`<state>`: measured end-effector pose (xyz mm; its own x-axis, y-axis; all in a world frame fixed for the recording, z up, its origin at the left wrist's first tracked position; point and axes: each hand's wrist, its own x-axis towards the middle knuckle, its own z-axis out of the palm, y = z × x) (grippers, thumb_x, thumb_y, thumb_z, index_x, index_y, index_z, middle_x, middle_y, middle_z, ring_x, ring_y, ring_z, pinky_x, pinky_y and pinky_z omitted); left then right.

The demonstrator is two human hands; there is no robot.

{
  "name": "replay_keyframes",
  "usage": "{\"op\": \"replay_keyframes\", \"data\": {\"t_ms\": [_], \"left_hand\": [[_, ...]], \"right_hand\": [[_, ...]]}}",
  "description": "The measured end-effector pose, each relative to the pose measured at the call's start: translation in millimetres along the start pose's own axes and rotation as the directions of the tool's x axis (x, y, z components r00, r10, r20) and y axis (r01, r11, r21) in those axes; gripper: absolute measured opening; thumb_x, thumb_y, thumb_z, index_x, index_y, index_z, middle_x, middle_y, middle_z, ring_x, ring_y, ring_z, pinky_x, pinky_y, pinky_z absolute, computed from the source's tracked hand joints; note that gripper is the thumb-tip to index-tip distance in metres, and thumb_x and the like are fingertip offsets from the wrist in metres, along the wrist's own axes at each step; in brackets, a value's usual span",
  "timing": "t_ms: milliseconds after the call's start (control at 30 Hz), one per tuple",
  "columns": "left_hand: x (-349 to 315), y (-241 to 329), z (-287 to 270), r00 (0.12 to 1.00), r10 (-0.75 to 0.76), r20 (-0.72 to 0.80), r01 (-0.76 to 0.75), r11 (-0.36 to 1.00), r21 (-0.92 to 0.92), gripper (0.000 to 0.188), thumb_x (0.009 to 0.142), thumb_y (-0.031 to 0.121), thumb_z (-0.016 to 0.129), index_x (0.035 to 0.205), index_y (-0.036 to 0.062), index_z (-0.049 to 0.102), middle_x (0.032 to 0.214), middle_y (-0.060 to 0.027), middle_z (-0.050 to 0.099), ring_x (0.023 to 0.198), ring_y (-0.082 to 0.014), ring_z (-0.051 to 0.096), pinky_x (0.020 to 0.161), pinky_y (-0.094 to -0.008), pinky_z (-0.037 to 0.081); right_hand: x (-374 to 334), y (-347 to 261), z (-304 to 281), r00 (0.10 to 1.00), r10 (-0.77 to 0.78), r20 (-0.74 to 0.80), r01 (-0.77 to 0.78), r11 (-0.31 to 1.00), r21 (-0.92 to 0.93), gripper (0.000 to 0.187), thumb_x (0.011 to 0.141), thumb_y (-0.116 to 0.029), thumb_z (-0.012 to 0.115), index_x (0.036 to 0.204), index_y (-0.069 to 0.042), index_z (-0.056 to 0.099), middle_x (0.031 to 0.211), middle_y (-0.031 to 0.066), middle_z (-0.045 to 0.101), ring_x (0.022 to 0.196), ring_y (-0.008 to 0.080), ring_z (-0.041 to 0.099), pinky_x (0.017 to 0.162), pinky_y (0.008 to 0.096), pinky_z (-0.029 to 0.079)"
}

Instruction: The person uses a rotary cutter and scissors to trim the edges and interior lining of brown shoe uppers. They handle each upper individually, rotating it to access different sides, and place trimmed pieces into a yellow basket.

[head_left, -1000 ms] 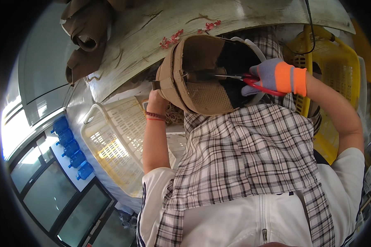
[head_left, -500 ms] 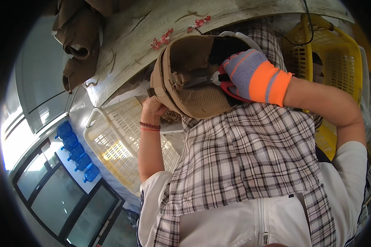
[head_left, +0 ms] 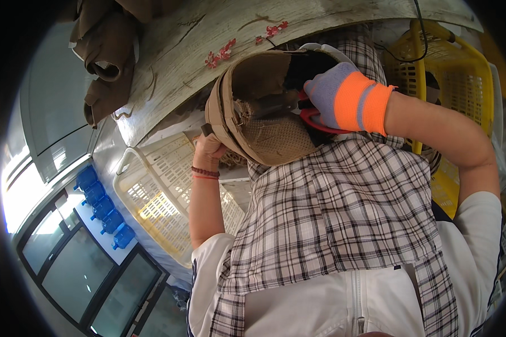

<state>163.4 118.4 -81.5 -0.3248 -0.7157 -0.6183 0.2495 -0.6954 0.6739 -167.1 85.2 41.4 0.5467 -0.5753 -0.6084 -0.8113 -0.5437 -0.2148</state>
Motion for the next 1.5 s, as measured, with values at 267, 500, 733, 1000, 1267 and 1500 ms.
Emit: {"op": "replay_keyframes", "data": {"t_ms": [267,500,733,1000,1267,1500], "left_hand": [[-1.4,7.6,12.7,0.997,0.004,0.076,-0.007,0.999,0.032,0.024,0.069,-0.005,0.073,0.084,0.005,0.057,0.082,-0.0003,0.056,0.079,-0.0114,0.054,0.074,-0.0237,0.044],[-2.4,12.2,14.6,0.994,0.005,0.108,-0.02,0.99,0.138,0.021,0.07,-0.004,0.073,0.085,0.0042,0.06,0.082,-0.0001,0.058,0.077,-0.0099,0.053,0.071,-0.0219,0.043],[-4.1,12.1,17.9,0.994,0.026,0.103,-0.043,0.985,0.166,0.021,0.071,-0.004,0.073,0.085,0.005,0.06,0.081,0.0013,0.058,0.075,-0.0077,0.053,0.068,-0.0203,0.042],[-4.7,5.4,10.8,0.999,0.024,0.045,-0.03,0.99,0.141,0.022,0.071,-0.003,0.074,0.085,0.0054,0.06,0.081,0.0021,0.058,0.074,-0.0069,0.053,0.067,-0.0195,0.042],[-1.6,-4.3,-8.7,0.999,-0.013,-0.049,0.021,0.985,0.172,0.023,0.07,-0.002,0.074,0.085,0.0055,0.059,0.082,0.0028,0.055,0.076,-0.0066,0.052,0.067,-0.0189,0.041],[-1.1,-5.1,-9.5,0.999,0.015,-0.043,-0.007,0.983,0.182,0.023,0.071,-0.001,0.076,0.087,0.0049,0.06,0.082,0.003,0.055,0.074,-0.0056,0.051,0.064,-0.0172,0.042]], "right_hand": [[-1.9,3.2,-0.3,0.999,-0.043,-0.02,0.042,0.999,-0.023,0.042,0.083,-0.04,0.063,0.102,-0.003,0.063,0.079,0.0107,0.068,0.07,0.0249,0.068,0.06,0.0354,0.054],[-2.1,-2.4,-2.0,0.999,-0.048,-0.02,0.046,0.995,-0.093,0.04,0.084,-0.041,0.062,0.097,-0.004,0.064,0.076,0.0095,0.068,0.065,0.0235,0.067,0.055,0.0347,0.053],[-5.2,-9.9,-0.3,0.995,-0.082,-0.06,0.069,0.979,-0.19,0.039,0.085,-0.042,0.061,0.095,-0.005,0.065,0.075,0.0091,0.068,0.066,0.0237,0.068,0.054,0.0353,0.053],[-16.0,7.3,11.6,0.983,0.087,-0.16,-0.053,0.977,0.208,0.041,0.083,-0.045,0.059,0.091,-0.007,0.07,0.074,0.0102,0.068,0.067,0.0273,0.067,0.06,0.0366,0.054],[-36.4,9.3,32.1,0.978,-0.006,-0.21,0.012,0.999,0.031,0.044,0.08,-0.042,0.065,0.105,-0.005,0.065,0.086,0.0102,0.066,0.075,0.0262,0.067,0.062,0.0364,0.053],[-28.1,2.3,27.7,0.984,0.014,-0.179,-0.007,0.999,0.04,0.043,0.081,-0.042,0.065,0.104,-0.006,0.065,0.086,0.0098,0.068,0.076,0.0242,0.068,0.06,0.0346,0.054]]}}
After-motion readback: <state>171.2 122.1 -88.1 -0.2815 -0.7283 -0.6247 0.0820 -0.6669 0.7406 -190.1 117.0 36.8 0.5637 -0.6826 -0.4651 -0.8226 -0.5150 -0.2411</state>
